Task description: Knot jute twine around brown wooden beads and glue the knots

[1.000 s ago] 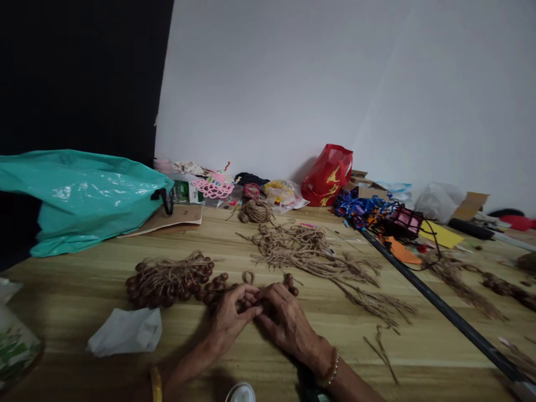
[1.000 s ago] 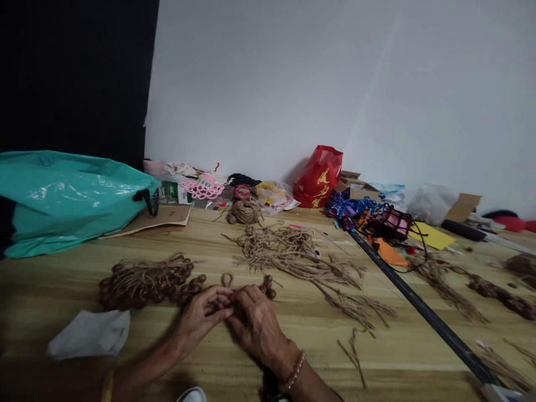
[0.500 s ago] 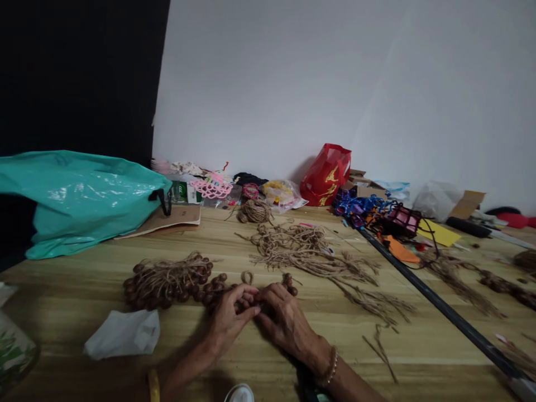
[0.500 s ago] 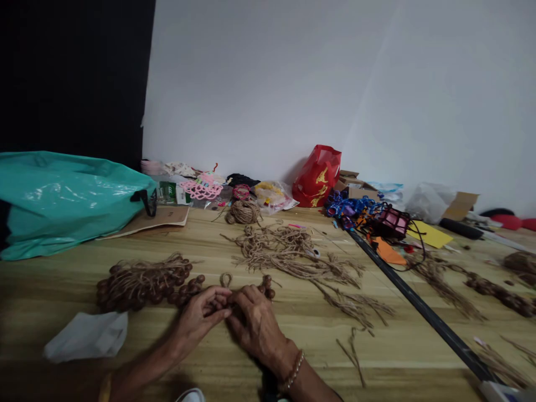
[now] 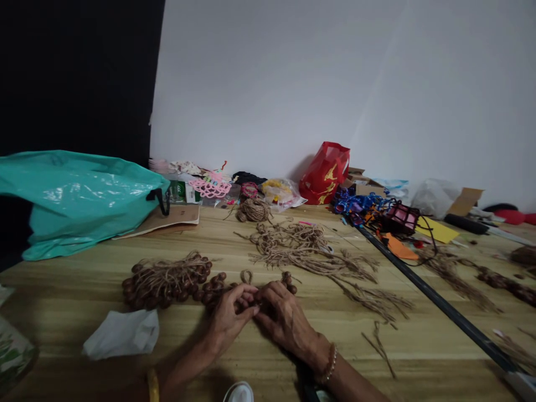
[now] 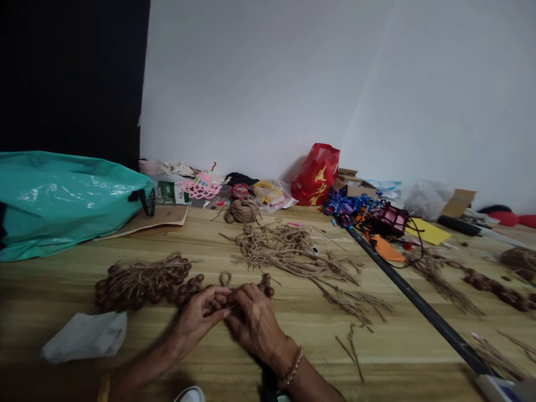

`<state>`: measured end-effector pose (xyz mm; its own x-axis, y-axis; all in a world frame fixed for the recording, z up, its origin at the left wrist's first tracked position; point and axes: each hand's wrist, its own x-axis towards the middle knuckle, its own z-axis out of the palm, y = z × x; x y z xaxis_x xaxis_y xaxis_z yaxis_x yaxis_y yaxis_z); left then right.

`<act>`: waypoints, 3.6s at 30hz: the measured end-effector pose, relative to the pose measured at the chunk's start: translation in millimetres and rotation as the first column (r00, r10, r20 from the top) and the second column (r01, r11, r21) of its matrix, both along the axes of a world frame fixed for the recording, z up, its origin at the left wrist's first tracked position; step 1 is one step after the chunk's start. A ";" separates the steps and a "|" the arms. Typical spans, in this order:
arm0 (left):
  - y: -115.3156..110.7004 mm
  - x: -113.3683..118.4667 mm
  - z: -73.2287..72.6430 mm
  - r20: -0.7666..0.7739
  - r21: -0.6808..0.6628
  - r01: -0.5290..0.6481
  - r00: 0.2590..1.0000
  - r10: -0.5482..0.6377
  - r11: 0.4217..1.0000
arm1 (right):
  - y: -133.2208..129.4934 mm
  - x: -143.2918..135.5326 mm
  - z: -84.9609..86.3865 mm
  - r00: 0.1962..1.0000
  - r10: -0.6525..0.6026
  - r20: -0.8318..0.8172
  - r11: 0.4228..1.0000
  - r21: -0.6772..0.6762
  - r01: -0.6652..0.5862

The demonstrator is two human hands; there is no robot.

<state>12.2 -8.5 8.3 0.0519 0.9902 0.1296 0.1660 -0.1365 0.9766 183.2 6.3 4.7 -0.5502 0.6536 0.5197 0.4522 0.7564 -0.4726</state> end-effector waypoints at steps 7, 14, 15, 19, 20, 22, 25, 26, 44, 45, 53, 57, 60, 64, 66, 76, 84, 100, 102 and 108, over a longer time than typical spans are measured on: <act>2.5 0.0 -3.4 -0.003 -0.007 0.015 1.000 -0.015 1.000 | 0.6 -0.1 0.9 1.000 -0.003 0.029 1.000 -0.013 0.003; 1.6 0.8 -1.5 0.003 -0.005 0.020 1.000 -0.020 1.000 | -2.5 -1.3 1.4 1.000 -0.005 0.029 1.000 -0.024 0.005; 1.3 0.8 -1.0 0.004 -0.004 0.018 1.000 -0.018 1.000 | -2.8 -1.5 2.0 1.000 -0.004 0.028 1.000 -0.025 0.005; 1.8 -0.5 0.0 -0.002 0.006 0.009 1.000 -0.009 1.000 | -2.8 -2.3 5.1 1.000 -0.008 0.001 1.000 -0.018 0.008; 2.5 -1.1 -0.2 0.005 0.008 0.012 1.000 -0.012 1.000 | -2.8 -2.5 5.7 1.000 -0.010 -0.008 1.000 -0.016 0.010; 4.4 -2.3 -1.2 0.030 0.002 0.032 0.999 -0.032 1.000 | -2.7 -2.7 6.3 1.000 -0.014 -0.020 1.000 -0.011 0.014; 7.5 -3.6 -3.9 0.069 -0.011 0.069 0.995 -0.068 0.998 | -2.4 -2.6 5.7 1.000 -0.023 -0.019 1.000 -0.006 0.022; 8.3 -3.9 -5.0 0.075 -0.013 0.074 0.994 -0.073 0.997 | -2.2 -2.4 5.3 1.000 -0.022 -0.016 1.000 -0.007 0.022; 10.1 -3.5 -12.4 0.069 -0.025 0.041 0.997 -0.039 0.999 | -0.8 -0.2 2.3 1.000 0.006 0.002 1.000 -0.021 -0.006; 10.2 -3.4 -12.9 0.065 -0.023 0.037 0.997 -0.035 0.999 | -0.9 -0.3 2.1 1.000 0.005 0.001 1.000 -0.021 -0.005; 9.0 -1.2 -7.7 0.075 -0.027 0.022 0.997 -0.020 0.999 | -0.4 -1.3 1.0 1.000 -0.011 -0.008 1.000 -0.013 0.011; 7.8 -2.7 -7.0 0.066 -0.015 0.033 0.997 -0.032 0.999 | -0.4 -0.7 1.4 1.000 -0.013 -0.011 1.000 -0.019 0.013; 7.9 -3.4 -8.1 0.059 -0.013 0.039 0.998 -0.038 0.999 | -0.2 -0.2 1.3 1.000 -0.001 -0.006 1.000 -0.012 0.001; 7.3 -2.4 -6.2 0.066 -0.028 0.036 0.997 -0.034 0.999 | 0.1 -0.3 1.7 1.000 0.000 0.006 1.000 -0.014 0.000; 6.5 -1.7 -4.2 0.076 -0.029 0.027 0.997 -0.025 0.999 | -0.1 -0.4 2.2 1.000 -0.004 0.018 1.000 -0.019 0.005; 7.4 -2.4 -4.5 0.080 -0.023 0.042 0.996 -0.040 0.999 | -0.8 0.0 3.7 1.000 0.006 0.026 1.000 -0.025 -0.006; 6.2 -1.7 -2.1 0.066 -0.029 0.032 0.997 -0.030 0.999 | -0.2 -0.5 1.0 0.999 0.004 0.046 1.000 -0.019 -0.003; 7.2 -2.2 -5.3 0.048 -0.020 0.046 0.998 -0.045 0.999 | 0.3 0.1 0.8 0.999 0.015 0.050 1.000 -0.003 -0.015; 7.5 -2.1 -5.6 0.048 -0.019 0.045 0.998 -0.044 0.999 | -0.4 -0.1 2.4 0.999 0.013 0.052 1.000 -0.011 -0.013; 6.8 -2.9 -6.2 0.052 -0.018 0.036 0.998 -0.035 0.999 | -0.7 -0.2 1.9 0.999 0.004 0.047 1.000 -0.010 -0.004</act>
